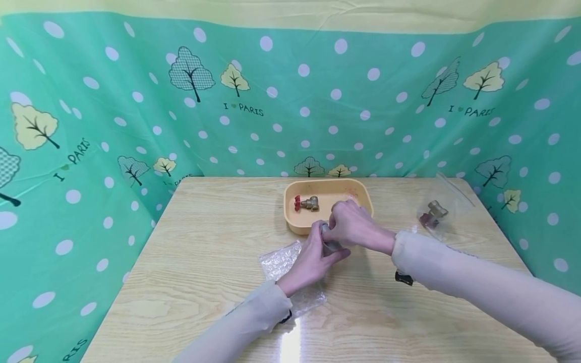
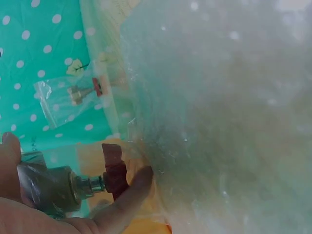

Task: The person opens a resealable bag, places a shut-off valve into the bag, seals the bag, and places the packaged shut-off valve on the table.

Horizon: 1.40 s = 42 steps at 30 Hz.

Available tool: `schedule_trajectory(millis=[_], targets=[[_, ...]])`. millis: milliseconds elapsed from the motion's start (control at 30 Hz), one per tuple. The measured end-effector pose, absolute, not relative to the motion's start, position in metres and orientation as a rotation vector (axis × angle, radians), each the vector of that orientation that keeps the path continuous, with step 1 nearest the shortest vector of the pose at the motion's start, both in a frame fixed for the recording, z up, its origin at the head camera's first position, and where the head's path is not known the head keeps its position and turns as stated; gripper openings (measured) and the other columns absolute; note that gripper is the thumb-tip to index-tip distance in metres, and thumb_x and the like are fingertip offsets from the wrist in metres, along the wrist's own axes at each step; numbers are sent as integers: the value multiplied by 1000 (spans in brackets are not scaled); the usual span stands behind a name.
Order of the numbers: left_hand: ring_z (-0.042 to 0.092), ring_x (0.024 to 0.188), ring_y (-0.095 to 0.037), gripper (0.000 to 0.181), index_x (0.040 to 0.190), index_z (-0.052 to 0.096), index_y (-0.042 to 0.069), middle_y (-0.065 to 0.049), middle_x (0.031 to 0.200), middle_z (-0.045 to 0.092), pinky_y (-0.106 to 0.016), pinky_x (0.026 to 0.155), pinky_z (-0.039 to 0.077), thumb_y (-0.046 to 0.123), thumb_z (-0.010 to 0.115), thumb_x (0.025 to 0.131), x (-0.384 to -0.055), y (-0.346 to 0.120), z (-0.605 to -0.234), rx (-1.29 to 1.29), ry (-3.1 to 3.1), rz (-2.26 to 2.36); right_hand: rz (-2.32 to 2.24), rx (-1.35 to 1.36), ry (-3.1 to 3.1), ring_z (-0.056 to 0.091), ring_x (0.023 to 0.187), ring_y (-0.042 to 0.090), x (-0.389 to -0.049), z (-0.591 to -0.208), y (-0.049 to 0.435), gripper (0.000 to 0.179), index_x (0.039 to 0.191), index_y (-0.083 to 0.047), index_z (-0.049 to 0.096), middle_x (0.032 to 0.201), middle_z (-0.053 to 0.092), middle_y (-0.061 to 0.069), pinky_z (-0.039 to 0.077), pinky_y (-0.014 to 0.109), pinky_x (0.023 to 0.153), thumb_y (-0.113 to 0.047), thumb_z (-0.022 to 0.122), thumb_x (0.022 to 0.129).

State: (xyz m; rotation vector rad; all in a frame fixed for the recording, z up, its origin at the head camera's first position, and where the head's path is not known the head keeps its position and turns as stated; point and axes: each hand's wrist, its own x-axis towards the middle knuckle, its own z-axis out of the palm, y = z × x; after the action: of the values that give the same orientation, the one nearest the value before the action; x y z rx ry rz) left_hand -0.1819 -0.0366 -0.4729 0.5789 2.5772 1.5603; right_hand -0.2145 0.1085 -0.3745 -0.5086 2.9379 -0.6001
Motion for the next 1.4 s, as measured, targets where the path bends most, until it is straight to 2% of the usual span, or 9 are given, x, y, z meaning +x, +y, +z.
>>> schedule_trajectory(millis=[133, 433, 767, 1067, 1300, 1400], targets=[[59, 110, -17, 69, 142, 40, 14, 0, 121, 56, -37, 96, 52, 42, 80, 94, -182, -35, -471, 573, 2589, 1550, -602, -500, 2935, 39, 58, 14, -215, -375, 109, 49, 45, -20, 44, 47, 34, -9, 31, 30, 51, -19, 80, 79], [59, 122, -19, 71, 145, 38, 16, -2, 129, 59, -40, 105, 50, 44, 78, 94, -182, -33, -468, 533, 2591, 1529, -549, -451, 2922, 46, 67, 19, -217, -377, 108, 42, 46, -18, 50, 55, 47, -4, 37, 34, 61, -17, 80, 76], [59, 121, -22, 69, 143, 38, 15, -3, 126, 58, -43, 106, 50, 44, 78, 95, -182, -32, -468, 529, 2603, 1527, -569, -463, 2921, 43, 61, 16, -217, -381, 108, 43, 45, -19, 49, 48, 41, -7, 36, 34, 58, -15, 79, 76], [60, 118, -22, 64, 139, 41, 14, -2, 123, 58, -42, 104, 51, 43, 77, 95, -181, -31, -467, 523, 2581, 1555, -573, -402, 2861, 48, 59, 16, -217, -382, 108, 39, 50, -17, 57, 49, 48, -5, 40, 35, 64, -20, 84, 78], [59, 119, -22, 64, 139, 41, 14, -1, 123, 57, -43, 106, 51, 43, 77, 95, -181, -32, -468, 524, 2568, 1560, -622, -361, 2808, 40, 48, 10, -217, -386, 108, 40, 51, -17, 55, 48, 43, -7, 35, 27, 50, -20, 83, 79], [59, 119, -21, 63, 138, 41, 14, -1, 122, 56, -42, 106, 50, 42, 77, 96, -182, -33, -469, 534, 2555, 1568, -643, -342, 2784, 39, 47, 9, -218, -387, 108, 41, 51, -18, 53, 48, 42, -8, 34, 25, 49, -19, 82, 79]])
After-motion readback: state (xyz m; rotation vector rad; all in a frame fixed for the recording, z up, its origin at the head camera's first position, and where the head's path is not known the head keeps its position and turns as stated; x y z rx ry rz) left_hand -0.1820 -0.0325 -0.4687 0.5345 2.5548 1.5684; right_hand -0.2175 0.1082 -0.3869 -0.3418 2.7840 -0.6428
